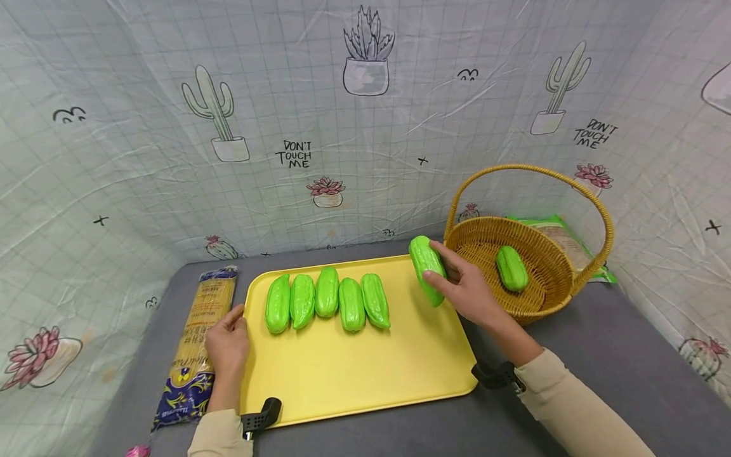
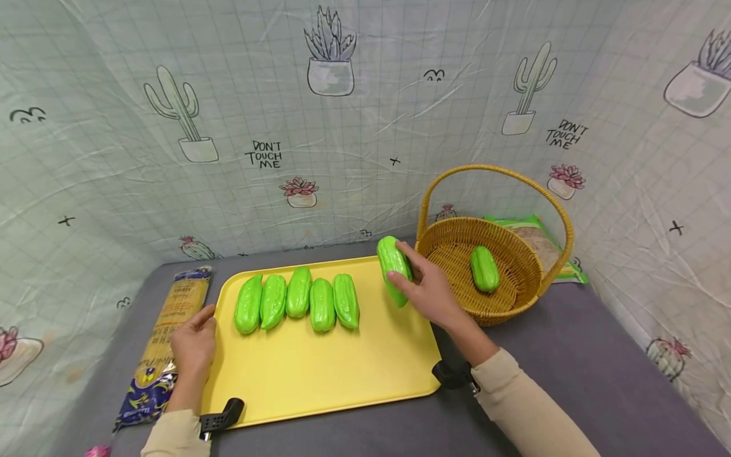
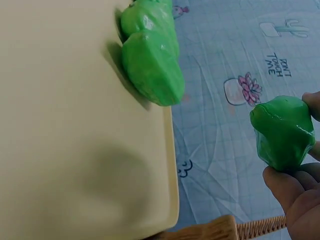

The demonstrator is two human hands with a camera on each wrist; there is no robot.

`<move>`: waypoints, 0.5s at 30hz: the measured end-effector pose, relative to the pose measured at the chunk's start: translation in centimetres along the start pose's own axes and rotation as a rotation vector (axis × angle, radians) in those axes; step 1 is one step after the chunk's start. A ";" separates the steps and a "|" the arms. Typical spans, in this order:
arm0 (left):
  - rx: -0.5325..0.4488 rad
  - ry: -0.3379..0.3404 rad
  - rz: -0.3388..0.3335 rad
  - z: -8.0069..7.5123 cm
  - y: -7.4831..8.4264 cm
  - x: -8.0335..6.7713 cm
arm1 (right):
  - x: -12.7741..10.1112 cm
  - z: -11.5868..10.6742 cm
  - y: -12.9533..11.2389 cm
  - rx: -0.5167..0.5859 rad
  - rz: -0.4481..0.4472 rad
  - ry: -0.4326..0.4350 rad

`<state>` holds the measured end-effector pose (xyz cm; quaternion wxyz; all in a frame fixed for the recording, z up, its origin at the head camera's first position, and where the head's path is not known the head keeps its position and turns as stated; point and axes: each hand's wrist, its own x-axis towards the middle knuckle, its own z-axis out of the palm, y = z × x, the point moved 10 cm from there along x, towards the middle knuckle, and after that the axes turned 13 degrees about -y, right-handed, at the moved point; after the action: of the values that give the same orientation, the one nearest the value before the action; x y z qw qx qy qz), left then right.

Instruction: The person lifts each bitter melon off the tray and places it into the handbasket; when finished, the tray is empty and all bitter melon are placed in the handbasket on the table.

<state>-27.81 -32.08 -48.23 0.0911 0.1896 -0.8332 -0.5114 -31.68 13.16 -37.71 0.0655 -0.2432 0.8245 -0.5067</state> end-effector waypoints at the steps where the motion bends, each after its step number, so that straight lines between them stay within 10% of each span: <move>1: -0.001 -0.001 0.001 0.0 0.0 0.0 | -0.1 -0.2 0.1 0.003 0.004 0.003; 15: -0.018 -0.022 -0.026 0.2 -0.4 0.2 | -1.7 -3.3 1.5 -0.046 0.089 0.046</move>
<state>-27.97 -32.21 -48.67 0.0769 0.1941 -0.8270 -0.5220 -31.87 17.18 -37.67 0.0634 -0.1960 0.8473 -0.4895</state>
